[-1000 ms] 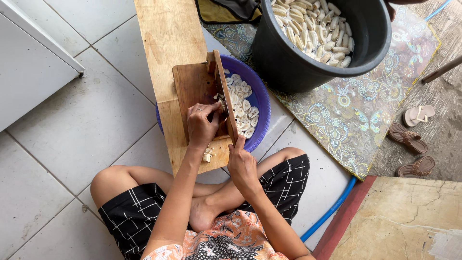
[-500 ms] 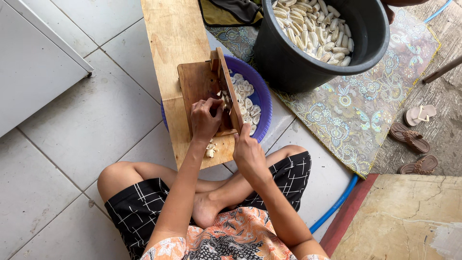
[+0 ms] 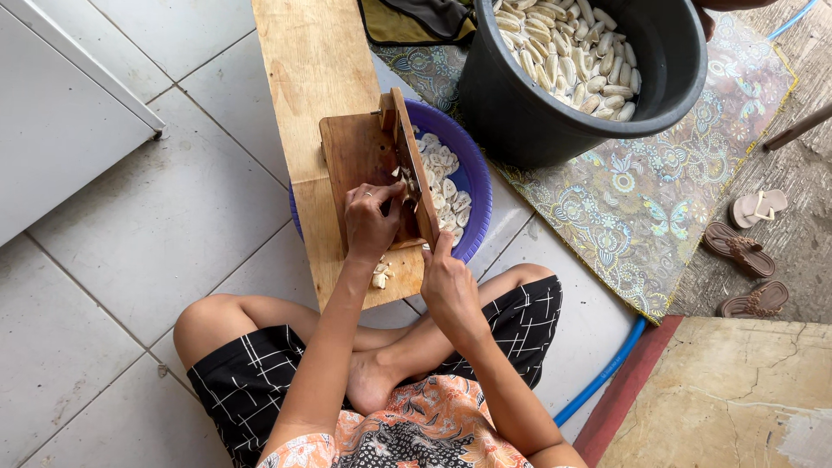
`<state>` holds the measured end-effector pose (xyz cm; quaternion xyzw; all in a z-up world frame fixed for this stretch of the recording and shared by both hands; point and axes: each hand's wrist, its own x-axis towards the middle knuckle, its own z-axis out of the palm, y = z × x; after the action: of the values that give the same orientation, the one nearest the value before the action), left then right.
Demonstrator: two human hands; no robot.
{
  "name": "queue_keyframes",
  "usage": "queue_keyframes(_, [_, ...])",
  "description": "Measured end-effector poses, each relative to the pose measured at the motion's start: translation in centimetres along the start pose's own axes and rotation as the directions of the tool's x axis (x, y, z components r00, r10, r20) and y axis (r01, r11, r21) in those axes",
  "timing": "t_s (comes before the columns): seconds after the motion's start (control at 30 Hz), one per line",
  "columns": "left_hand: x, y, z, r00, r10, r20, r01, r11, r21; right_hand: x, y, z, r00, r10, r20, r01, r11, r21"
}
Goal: The person sits on the floor and uses a wooden slicing device to cut white, elongated vegetables into thin slices. The sliced pieces fall into a purple bowl placed beneath the slicer, while whole vegetables are stored in a large black bucket nearby.
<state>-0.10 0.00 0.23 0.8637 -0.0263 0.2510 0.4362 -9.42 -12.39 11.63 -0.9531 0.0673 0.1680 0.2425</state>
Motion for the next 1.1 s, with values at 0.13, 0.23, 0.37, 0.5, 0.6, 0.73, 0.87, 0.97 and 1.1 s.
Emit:
queue_keyframes(0.13, [-0.1,-0.2,0.2,1.0,-0.006,-0.005,0.006,1.0,0.009,0.4,1.2,2.0,0.999,-0.023,-0.033,0.023,1.0,0.008])
queue_keyframes(0.23, [0.0,0.2,0.0,1.0,-0.025,0.009,0.025,1.0,-0.001,0.5,1.5,2.8,0.998,-0.016,-0.054,0.018,0.999,0.043])
queue_keyframes(0.37, [0.1,0.4,-0.1,1.0,-0.017,0.007,0.017,1.0,0.007,1.1,2.5,4.4,0.993,-0.045,-0.112,0.049,0.998,0.042])
queue_keyframes(0.5, [0.3,0.8,-0.4,1.0,0.003,0.015,-0.003,1.0,0.025,1.4,2.8,5.2,0.987,-0.047,-0.155,0.042,0.998,-0.037])
queue_keyframes(0.6, [0.3,0.6,-0.2,1.0,0.011,-0.003,-0.011,0.999,0.051,1.6,3.3,5.6,0.987,-0.036,-0.158,0.03,0.999,-0.042])
queue_keyframes(0.73, [0.3,0.5,-0.3,1.0,0.013,-0.002,-0.013,1.0,0.027,1.1,2.1,3.6,0.992,-0.012,-0.123,0.012,1.0,0.0])
queue_keyframes(0.87, [0.2,0.4,-0.3,1.0,0.021,-0.01,-0.021,1.0,0.006,-0.7,-0.9,-1.4,0.999,-0.03,-0.04,0.029,0.999,-0.02])
queue_keyframes(0.97, [0.2,0.2,-0.2,1.0,0.024,-0.01,-0.024,1.0,-0.001,-0.9,-1.9,-3.2,0.998,-0.058,-0.022,0.057,0.996,-0.063])
queue_keyframes(1.1, [0.3,0.1,-0.1,1.0,0.021,-0.014,-0.021,1.0,-0.013,-1.1,-2.4,-3.6,0.999,-0.032,-0.008,0.031,0.998,-0.061])
